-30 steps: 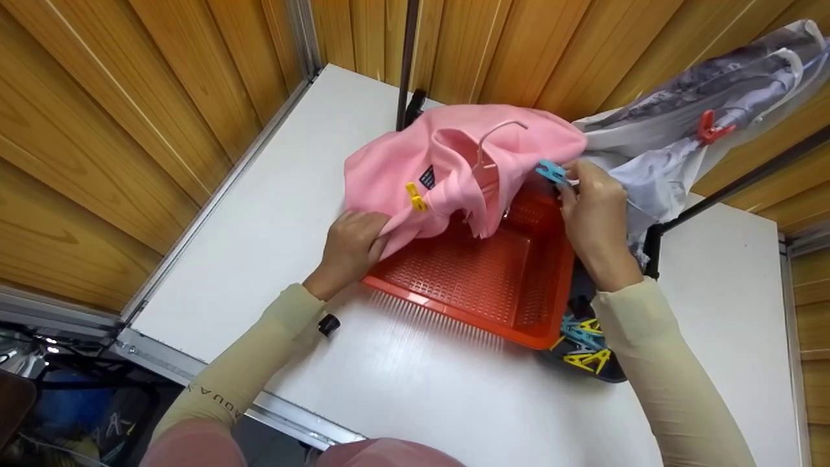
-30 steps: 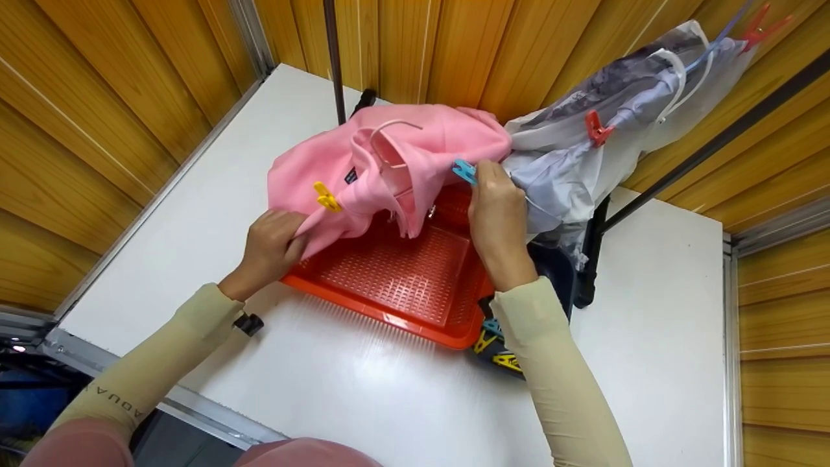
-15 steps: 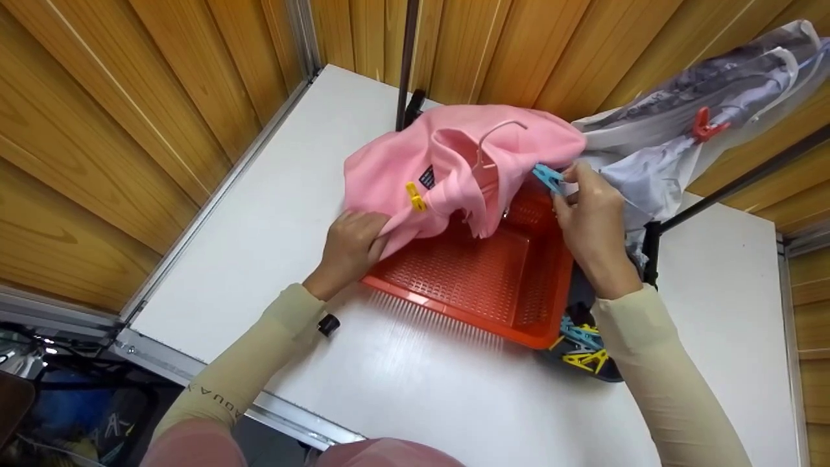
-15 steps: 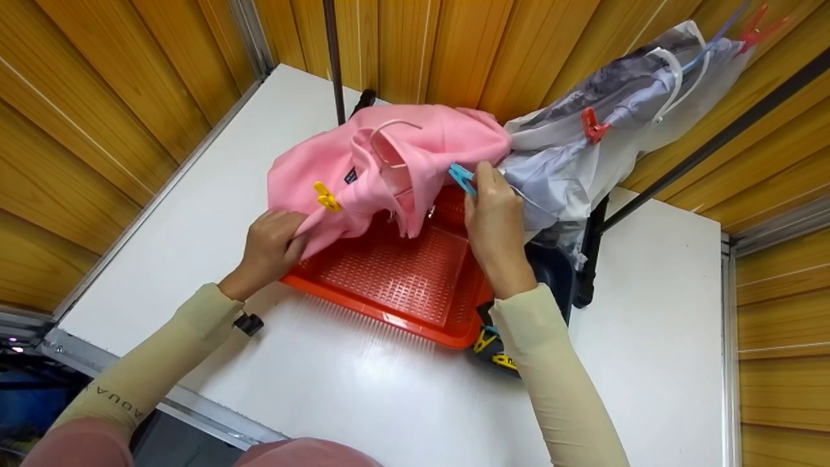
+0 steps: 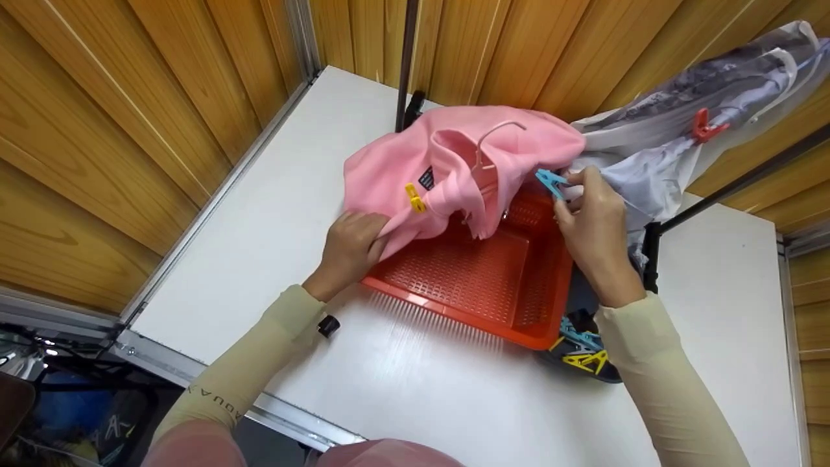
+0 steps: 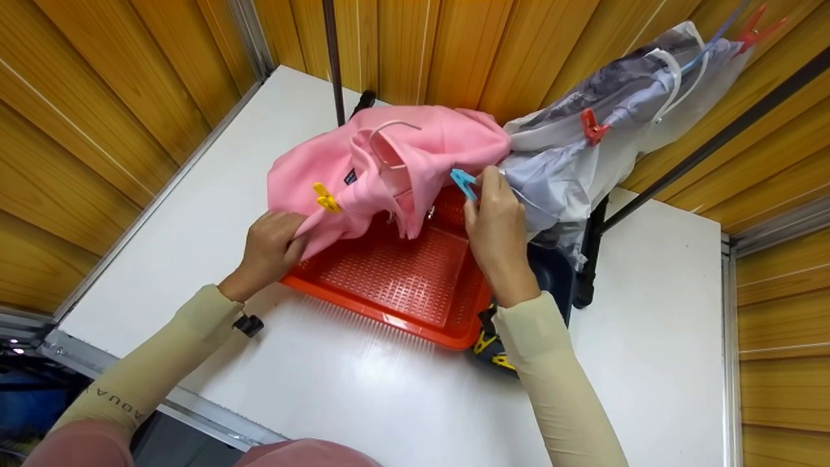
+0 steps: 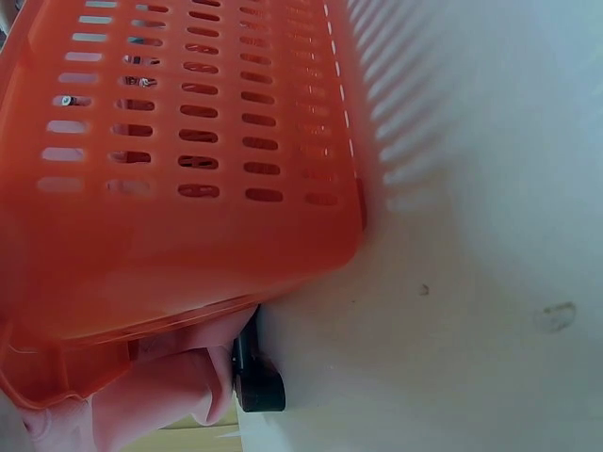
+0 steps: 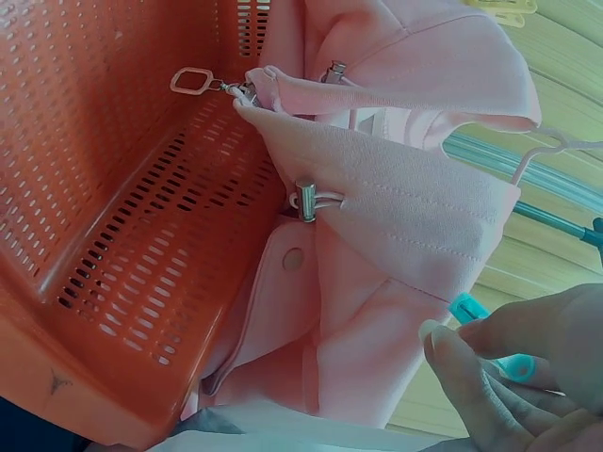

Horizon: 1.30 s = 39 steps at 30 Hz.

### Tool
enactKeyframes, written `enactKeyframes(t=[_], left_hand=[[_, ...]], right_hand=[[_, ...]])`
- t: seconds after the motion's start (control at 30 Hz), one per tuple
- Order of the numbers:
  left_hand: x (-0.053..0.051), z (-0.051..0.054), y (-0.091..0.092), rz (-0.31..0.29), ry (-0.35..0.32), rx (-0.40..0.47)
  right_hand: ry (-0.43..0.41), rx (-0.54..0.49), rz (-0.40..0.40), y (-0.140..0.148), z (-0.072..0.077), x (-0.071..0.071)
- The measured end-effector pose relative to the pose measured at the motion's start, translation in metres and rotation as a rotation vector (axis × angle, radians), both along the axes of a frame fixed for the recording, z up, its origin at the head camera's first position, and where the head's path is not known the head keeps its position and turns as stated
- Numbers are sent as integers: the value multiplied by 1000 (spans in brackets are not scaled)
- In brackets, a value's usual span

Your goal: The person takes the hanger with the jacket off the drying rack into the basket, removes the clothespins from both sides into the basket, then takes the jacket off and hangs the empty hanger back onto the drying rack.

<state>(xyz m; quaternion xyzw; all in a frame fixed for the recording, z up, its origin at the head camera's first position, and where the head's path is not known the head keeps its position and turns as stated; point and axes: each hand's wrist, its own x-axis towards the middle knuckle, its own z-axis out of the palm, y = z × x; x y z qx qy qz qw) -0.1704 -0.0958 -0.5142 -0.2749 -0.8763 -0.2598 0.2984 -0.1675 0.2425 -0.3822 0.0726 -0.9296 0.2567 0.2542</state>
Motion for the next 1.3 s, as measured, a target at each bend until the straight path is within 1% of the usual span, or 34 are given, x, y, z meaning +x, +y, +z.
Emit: enactKeyframes(t=[0.2, 0.47, 0.73, 0.9, 1.07, 1.2, 1.3], left_hand=[[0, 0, -1, 2, 7, -3], [0, 2, -1, 8, -9, -13], [0, 0, -1, 12, -31, -13], [0, 2, 1, 17, -41, -20], [1, 0, 0, 12, -21, -13], [0, 1, 1, 5, 1, -3], [1, 1, 0, 8, -4, -9]], right_hand=[[-10, -8, -4, 1, -2, 2], [-22, -21, -8, 2, -2, 6], [-1, -26, 6, 5, -5, 10], [16, -37, 7, 8, -9, 14], [31, -46, 21, 12, -15, 17], [51, -47, 18, 15, -18, 20], [55, -55, 16, 15, -21, 22]])
